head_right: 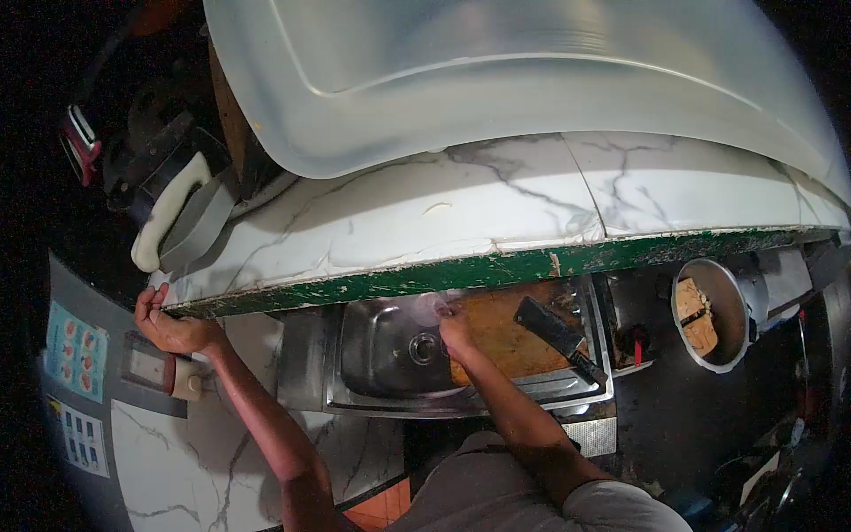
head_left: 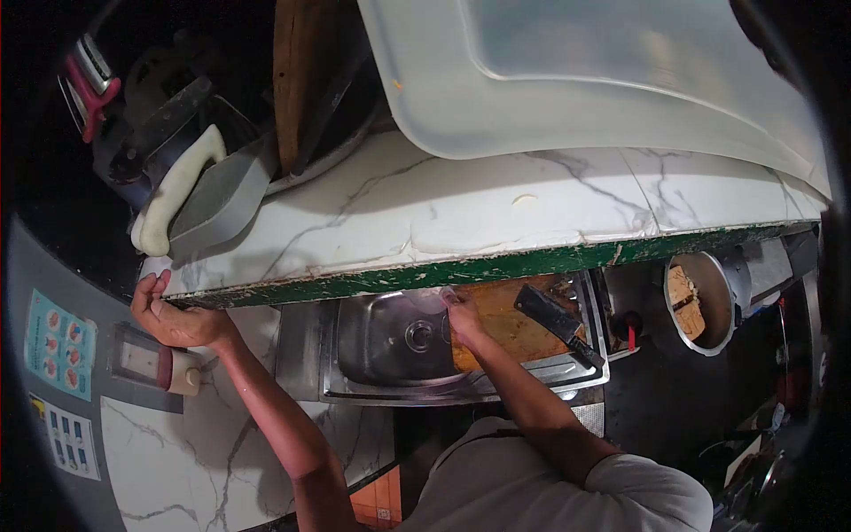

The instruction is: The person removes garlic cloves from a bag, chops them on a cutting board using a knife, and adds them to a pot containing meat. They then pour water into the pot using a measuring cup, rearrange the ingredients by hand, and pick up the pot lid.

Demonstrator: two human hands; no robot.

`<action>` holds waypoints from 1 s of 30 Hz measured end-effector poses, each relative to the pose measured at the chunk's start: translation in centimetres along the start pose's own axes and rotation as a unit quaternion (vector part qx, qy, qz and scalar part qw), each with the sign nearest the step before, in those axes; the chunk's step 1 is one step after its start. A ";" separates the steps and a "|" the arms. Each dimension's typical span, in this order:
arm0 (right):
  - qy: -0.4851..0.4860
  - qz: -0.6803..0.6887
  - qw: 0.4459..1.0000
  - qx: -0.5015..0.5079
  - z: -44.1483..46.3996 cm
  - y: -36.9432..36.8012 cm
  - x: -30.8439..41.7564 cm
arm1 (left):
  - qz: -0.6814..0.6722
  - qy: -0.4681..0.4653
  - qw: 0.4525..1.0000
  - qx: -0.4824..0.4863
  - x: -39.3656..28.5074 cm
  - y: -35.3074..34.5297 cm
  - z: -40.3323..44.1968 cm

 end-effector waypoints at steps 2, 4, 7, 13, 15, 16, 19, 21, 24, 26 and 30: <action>0.031 0.004 0.999 -0.014 1.0 -0.1 -1.8 | 0.033 -0.023 0.999 0.013 0.2 0.2 -0.1; 0.038 0.019 0.999 -0.005 1.0 -0.3 -1.7 | -0.004 0.011 1.000 -0.003 0.6 0.2 -0.1; 0.012 0.031 0.999 0.024 1.1 -0.1 -2.3 | -0.019 0.045 0.999 -0.017 0.6 0.2 -0.1; 0.027 0.033 0.999 -0.010 3.1 0.0 -7.1 | 0.004 0.039 0.999 -0.005 0.7 0.4 0.0; 0.057 0.024 0.998 0.003 4.2 0.4 -8.1 | 0.004 0.031 0.999 -0.006 0.7 0.4 -0.1; 0.050 0.009 0.999 -0.001 4.0 0.4 -8.1 | -0.002 0.031 0.999 -0.009 0.6 0.4 -0.1; 0.036 -0.044 0.998 -0.040 3.0 -0.7 -7.3 | 0.143 -0.172 0.974 0.044 -0.8 0.4 0.5; 0.024 -0.061 0.997 -0.042 2.5 -0.4 -5.5 | 0.168 -0.224 0.958 0.058 -0.7 0.4 0.2; 0.029 -0.073 0.996 -0.034 0.8 0.4 -1.7 | 0.156 -0.222 0.961 0.049 1.3 1.0 0.0; 0.038 -0.084 0.995 -0.030 0.1 0.0 -0.1 | 0.165 -0.143 0.975 0.048 0.7 0.5 -0.1; 0.033 -0.062 0.998 0.000 2.7 -1.6 -4.2 | 0.087 -0.053 0.995 0.024 2.7 0.9 -0.2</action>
Point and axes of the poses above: each hand's wrist, its own z-axis towards the middle knuckle, its own y-axis out of the back of the hand, x = y × z, the point moved 6 cm from there along z, towards the middle knuckle, and after that the axes turned 4 degrees about -z, right-handed, at the moved point
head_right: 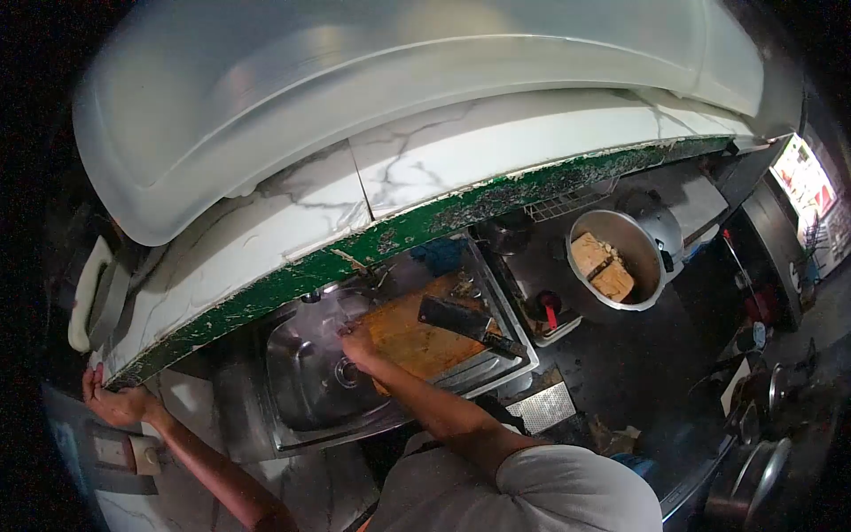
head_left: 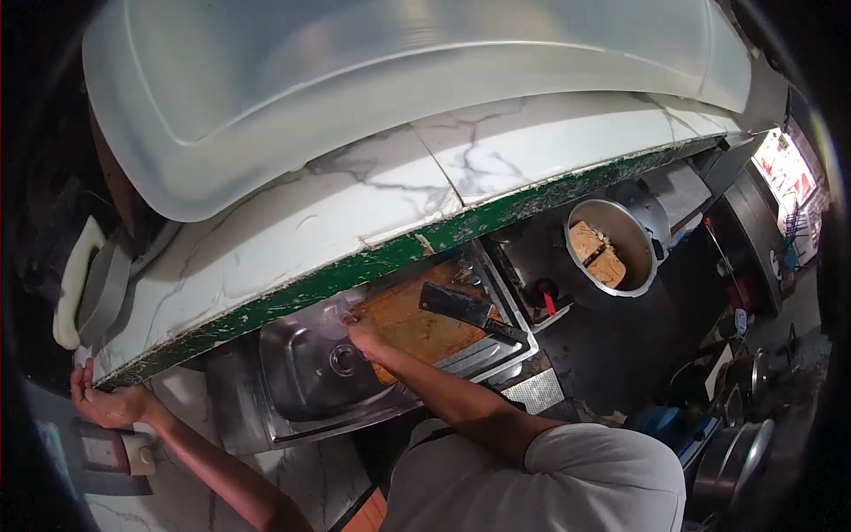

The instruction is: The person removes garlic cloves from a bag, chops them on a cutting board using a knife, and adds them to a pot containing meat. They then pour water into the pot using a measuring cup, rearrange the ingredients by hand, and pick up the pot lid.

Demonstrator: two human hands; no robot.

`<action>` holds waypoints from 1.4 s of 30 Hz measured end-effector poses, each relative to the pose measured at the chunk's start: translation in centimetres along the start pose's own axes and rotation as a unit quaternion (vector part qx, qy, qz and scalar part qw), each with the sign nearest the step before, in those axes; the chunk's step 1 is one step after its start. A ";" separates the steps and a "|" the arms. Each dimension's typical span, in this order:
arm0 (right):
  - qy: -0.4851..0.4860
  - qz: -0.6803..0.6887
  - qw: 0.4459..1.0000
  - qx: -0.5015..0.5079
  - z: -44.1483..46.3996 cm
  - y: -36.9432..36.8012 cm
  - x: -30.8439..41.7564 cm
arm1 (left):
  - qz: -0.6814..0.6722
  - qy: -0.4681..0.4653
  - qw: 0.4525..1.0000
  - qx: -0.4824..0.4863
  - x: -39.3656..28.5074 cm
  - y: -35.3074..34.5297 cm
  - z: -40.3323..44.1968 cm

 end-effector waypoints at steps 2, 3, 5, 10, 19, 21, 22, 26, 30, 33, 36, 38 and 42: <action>0.015 -0.048 0.996 -0.077 0.2 0.0 -0.8 | 0.007 -0.004 1.000 0.001 -0.1 0.0 0.2; 0.009 -0.059 0.995 -0.083 -0.1 0.2 -0.3 | 0.011 -0.008 1.000 0.001 -0.3 0.0 0.2; -0.016 -0.065 0.996 -0.061 -1.4 1.0 2.0 | -0.014 0.018 1.000 -0.002 -0.4 0.0 0.3; 0.100 -0.274 0.947 -0.135 -2.0 -0.3 3.1 | -0.041 0.041 0.998 -0.009 -0.6 0.0 0.3; -0.047 0.076 0.996 0.029 -2.4 0.7 2.1 | 0.069 -0.109 0.991 0.030 -3.9 -0.2 1.0; -0.055 0.004 0.998 0.004 -1.9 1.6 1.6 | -0.031 0.023 0.999 -0.004 -2.6 -0.1 0.8; -0.045 0.022 0.999 -0.004 -2.2 1.4 2.2 | -0.072 0.089 0.993 -0.021 -2.5 -0.2 0.6; -0.080 0.056 0.995 0.002 -2.8 2.1 2.8 | -0.085 0.103 0.991 -0.031 -2.5 -0.4 0.5; -0.187 0.205 0.961 0.014 -4.3 1.8 3.6 | -0.130 0.119 0.984 -0.034 -3.2 -0.6 0.8; -0.137 0.124 0.983 -0.012 -3.2 2.4 2.1 | -0.118 0.091 0.989 -0.027 -3.5 -0.5 1.0; -0.099 0.079 0.992 -0.007 -3.0 2.9 1.8 | -0.112 0.082 0.990 -0.021 -3.6 -0.5 1.0; -0.089 0.052 0.995 0.003 -3.3 3.1 3.0 | -0.111 0.082 0.990 -0.018 -3.7 -0.5 1.0; -0.060 0.005 0.998 -0.024 -3.2 3.5 3.1 | -0.120 0.098 0.988 -0.021 -3.8 -0.6 1.0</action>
Point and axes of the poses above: each hand's wrist, its own z-axis towards the middle knuckle, its own y-axis out of the back of the hand, x = y × z, the point moved 6 cm from there along z, towards the middle knuckle, and after that the axes turned 4 degrees about -z, right-handed, at the moved point
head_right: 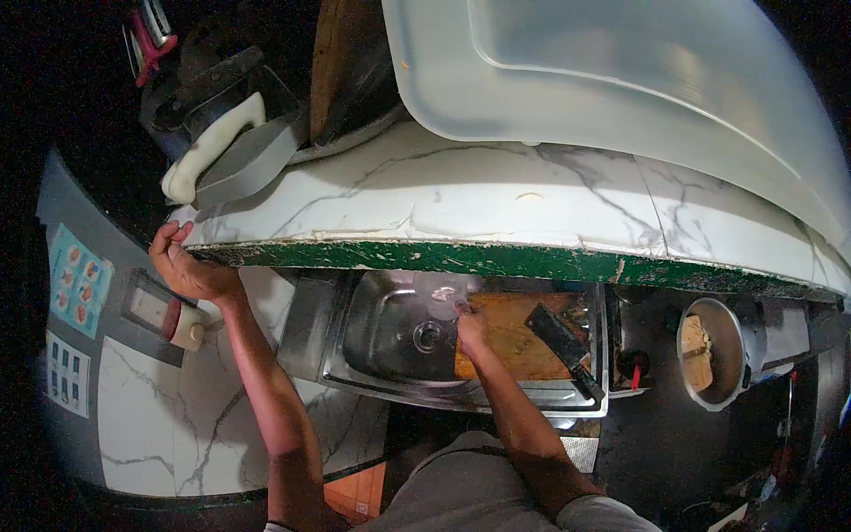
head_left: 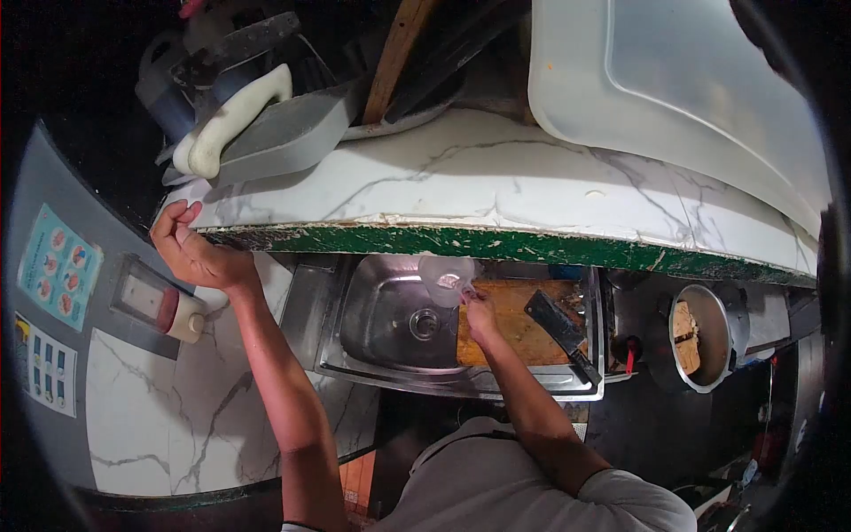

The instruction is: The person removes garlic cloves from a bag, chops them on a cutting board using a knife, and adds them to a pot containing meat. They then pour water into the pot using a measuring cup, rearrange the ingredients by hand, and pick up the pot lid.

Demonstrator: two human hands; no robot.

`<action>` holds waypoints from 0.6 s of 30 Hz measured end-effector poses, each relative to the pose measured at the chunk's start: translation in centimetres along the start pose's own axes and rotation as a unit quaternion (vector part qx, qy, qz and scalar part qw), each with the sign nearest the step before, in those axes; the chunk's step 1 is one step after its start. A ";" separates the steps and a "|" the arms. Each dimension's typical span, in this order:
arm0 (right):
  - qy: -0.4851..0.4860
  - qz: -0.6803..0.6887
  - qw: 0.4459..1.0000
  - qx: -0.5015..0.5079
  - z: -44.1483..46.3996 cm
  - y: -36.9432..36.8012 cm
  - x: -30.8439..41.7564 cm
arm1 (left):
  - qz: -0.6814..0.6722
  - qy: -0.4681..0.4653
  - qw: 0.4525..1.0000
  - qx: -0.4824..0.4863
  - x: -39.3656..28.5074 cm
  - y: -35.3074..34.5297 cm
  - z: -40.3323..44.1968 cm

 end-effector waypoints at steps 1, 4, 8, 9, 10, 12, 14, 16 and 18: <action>-0.004 0.014 1.000 -0.016 0.0 0.0 -0.2 | 0.004 -0.007 1.000 0.005 0.1 0.1 0.0; 0.020 0.029 0.999 0.023 0.8 -0.2 -0.8 | -0.013 -0.001 1.000 -0.005 0.0 0.0 0.0; 0.000 0.041 0.999 0.005 1.3 -0.4 -2.7 | -0.007 -0.014 1.000 0.003 0.2 0.1 0.0; 0.009 0.023 1.000 0.004 1.6 -0.2 -3.0 | -0.002 -0.022 1.000 0.006 0.2 0.2 0.1; 0.019 0.003 1.000 0.004 2.2 0.0 -4.0 | 0.003 -0.030 1.000 0.009 0.1 0.2 0.1; 0.043 0.054 0.998 -0.014 3.9 -0.4 -6.7 | 0.002 -0.029 1.000 0.007 0.0 0.2 0.1; 0.029 0.072 0.997 0.003 4.5 -0.5 -7.2 | -0.011 -0.010 1.000 -0.004 0.1 0.1 0.1; -0.023 0.055 0.997 0.053 4.4 -0.3 -6.7 | -0.024 -0.016 1.000 -0.009 0.0 0.1 0.2; -0.014 0.036 0.998 0.052 4.5 -0.4 -6.3 | -0.028 -0.002 0.999 -0.015 0.0 0.0 0.1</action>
Point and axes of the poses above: each hand's wrist, its own z-axis towards the middle knuckle, its own y-axis out of the back of the hand, x = y × z, the point moved 6 cm from there along z, towards the middle knuckle, and after that the axes turned 4 degrees about -z, right-handed, at the moved point
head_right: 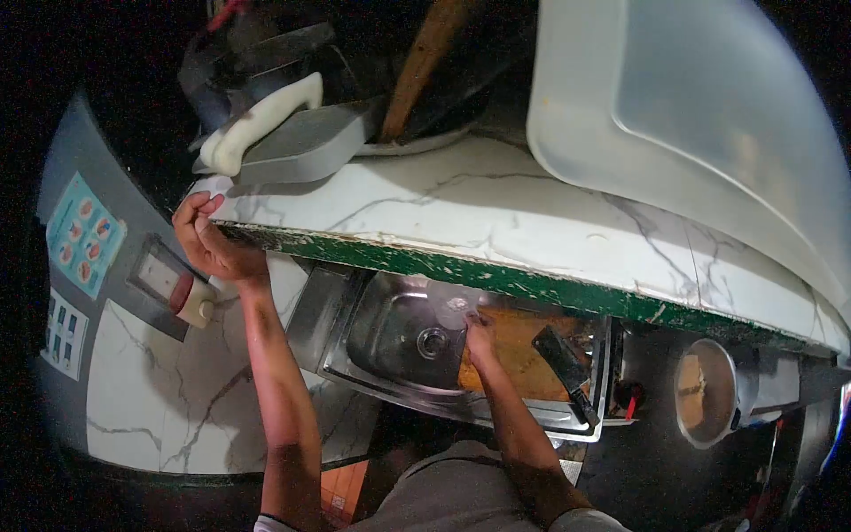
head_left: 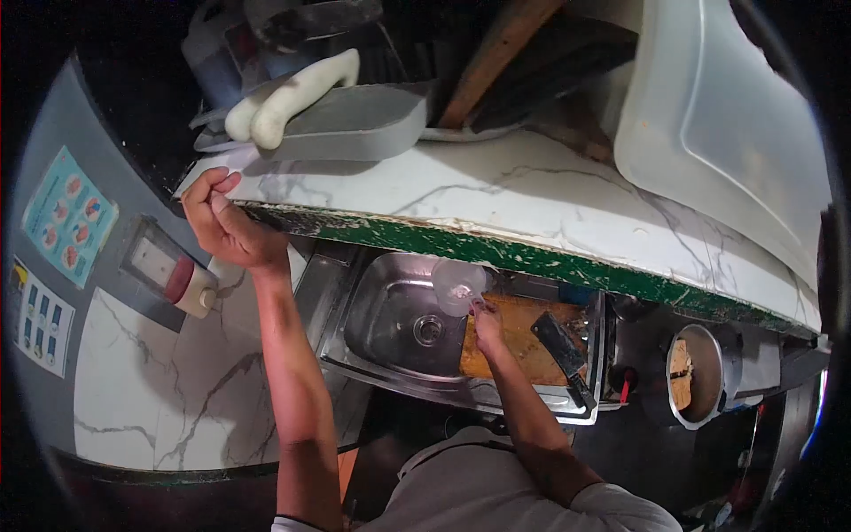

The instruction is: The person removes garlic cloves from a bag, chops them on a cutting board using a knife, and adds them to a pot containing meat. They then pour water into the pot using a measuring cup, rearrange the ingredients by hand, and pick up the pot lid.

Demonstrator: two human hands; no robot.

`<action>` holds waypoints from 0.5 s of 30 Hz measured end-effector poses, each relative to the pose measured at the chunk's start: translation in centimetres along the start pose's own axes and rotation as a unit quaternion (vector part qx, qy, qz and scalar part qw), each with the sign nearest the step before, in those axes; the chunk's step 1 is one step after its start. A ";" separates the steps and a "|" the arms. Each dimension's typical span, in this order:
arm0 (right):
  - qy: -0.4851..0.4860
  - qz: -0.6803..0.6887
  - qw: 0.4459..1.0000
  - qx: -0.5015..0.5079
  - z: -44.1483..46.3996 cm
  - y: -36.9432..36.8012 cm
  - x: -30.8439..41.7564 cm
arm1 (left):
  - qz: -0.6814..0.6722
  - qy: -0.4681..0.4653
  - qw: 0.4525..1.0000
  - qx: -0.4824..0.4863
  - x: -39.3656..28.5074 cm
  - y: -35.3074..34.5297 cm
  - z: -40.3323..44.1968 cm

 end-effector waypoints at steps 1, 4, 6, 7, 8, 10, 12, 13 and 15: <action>0.004 -0.010 1.000 0.000 0.1 0.0 -0.1 | 0.003 -0.004 1.000 0.010 0.0 0.1 0.0; 0.030 -0.008 0.999 0.020 -0.5 -0.1 1.2 | -0.008 -0.018 1.000 0.012 0.1 0.1 0.2; -0.020 -0.011 1.000 -0.011 -2.5 -0.5 3.9 | 0.011 -0.027 0.999 0.023 0.0 0.1 0.3; -0.046 -0.012 0.998 -0.027 -2.8 -0.2 3.7 | 0.013 -0.025 0.999 0.029 0.0 0.2 0.2; -0.032 -0.015 0.999 -0.004 -2.7 -0.4 3.7 | 0.015 -0.023 0.999 0.036 0.1 0.3 0.2; -0.002 -0.023 0.999 0.045 0.5 0.8 0.1 | 0.002 -0.034 0.999 0.037 0.4 0.3 0.2; 0.026 -0.047 0.997 0.048 1.1 1.1 -0.8 | -0.008 -0.025 0.999 0.029 0.4 0.3 0.1; 0.040 -0.059 0.996 0.051 1.1 1.1 -0.8 | -0.016 -0.030 0.999 0.036 0.3 0.3 0.2; -0.018 -0.127 0.991 0.028 0.2 1.6 -0.2 | -0.004 -0.032 0.999 0.038 0.0 0.3 0.3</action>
Point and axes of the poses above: each hand's wrist, its own z-axis towards the middle knuckle, its own y-axis out of the back of the hand, x = y × z, the point moved 6 cm from there along z, towards the middle knuckle, and after that the axes turned 4 degrees about -z, right-handed, at the moved point
